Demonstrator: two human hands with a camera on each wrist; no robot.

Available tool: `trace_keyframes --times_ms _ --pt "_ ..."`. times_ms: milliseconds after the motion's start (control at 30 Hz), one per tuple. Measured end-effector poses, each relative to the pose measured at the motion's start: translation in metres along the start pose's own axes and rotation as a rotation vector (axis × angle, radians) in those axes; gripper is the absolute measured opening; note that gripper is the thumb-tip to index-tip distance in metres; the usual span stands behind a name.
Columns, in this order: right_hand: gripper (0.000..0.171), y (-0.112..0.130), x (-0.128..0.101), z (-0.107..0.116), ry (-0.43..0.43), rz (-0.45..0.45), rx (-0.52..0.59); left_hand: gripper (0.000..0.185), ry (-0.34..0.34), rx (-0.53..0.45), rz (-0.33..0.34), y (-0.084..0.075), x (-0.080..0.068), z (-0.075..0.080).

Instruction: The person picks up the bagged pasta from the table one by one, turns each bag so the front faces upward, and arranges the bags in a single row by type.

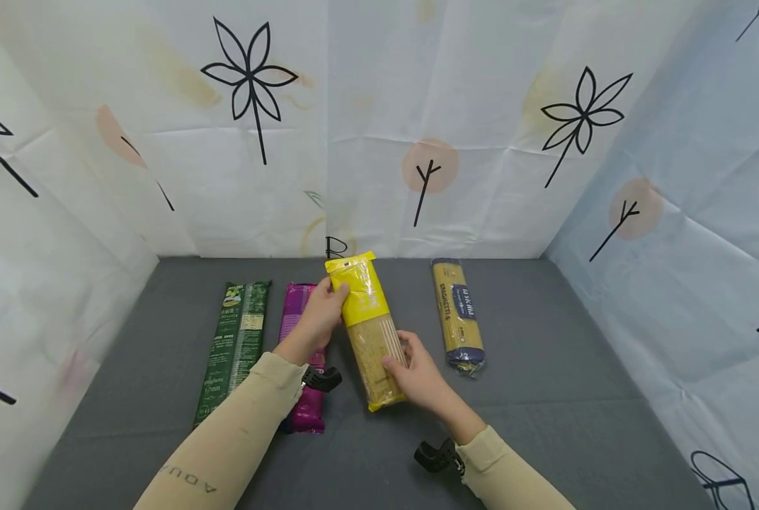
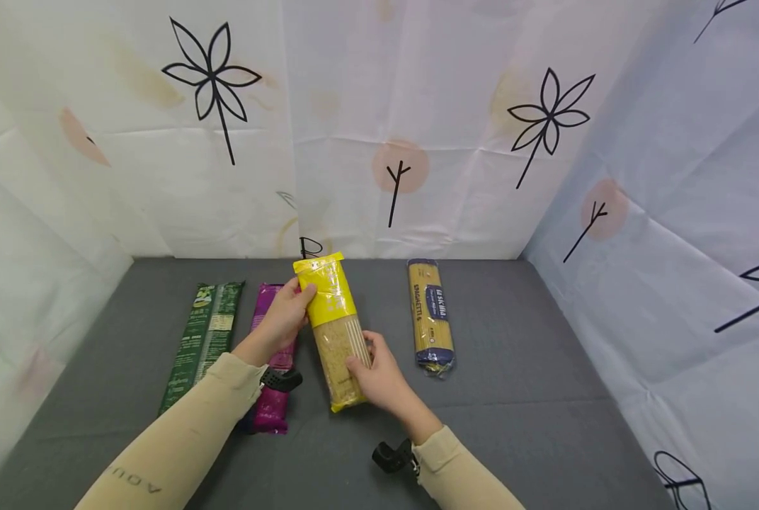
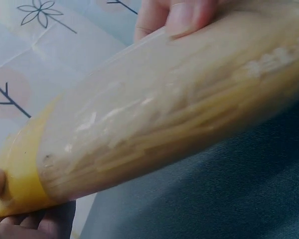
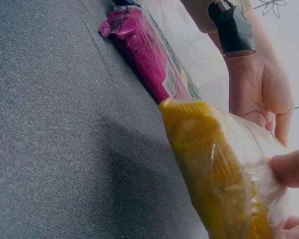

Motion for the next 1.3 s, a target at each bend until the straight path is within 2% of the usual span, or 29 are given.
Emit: trace_keyframes --times_ms 167,433,633,833,1067,1200,1300 --pt "0.053 0.003 0.001 0.005 -0.053 0.029 -0.003 0.059 0.042 0.086 -0.02 0.002 0.001 -0.008" --pt "0.054 0.008 0.004 0.018 -0.167 0.037 0.023 0.059 0.084 0.193 -0.046 0.008 0.001 -0.023" --pt "0.052 0.002 0.009 0.028 -0.252 -0.025 0.056 0.06 0.089 0.308 -0.042 0.032 -0.001 -0.037" --pt "0.05 -0.015 0.014 0.042 -0.329 -0.092 0.008 0.056 0.145 0.338 -0.007 0.059 -0.003 -0.055" --pt "0.047 -0.026 0.023 0.052 -0.344 -0.13 0.047 0.065 0.169 0.419 0.012 0.069 0.0 -0.065" --pt "0.046 -0.027 0.027 0.056 -0.34 -0.167 0.066 0.071 0.164 0.516 0.054 0.068 0.002 -0.066" --pt "0.047 -0.027 0.029 0.058 -0.344 -0.175 0.023 0.074 0.174 0.616 0.069 0.068 0.003 -0.067"
Point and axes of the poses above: each hand's wrist, its own x-axis towards the middle knuckle, its own z-axis out of the back of the hand, y = z × x, the point moved 6 cm from there along x, towards the middle knuckle, and after that the axes turned 14 degrees about y, right-handed, at the moved point
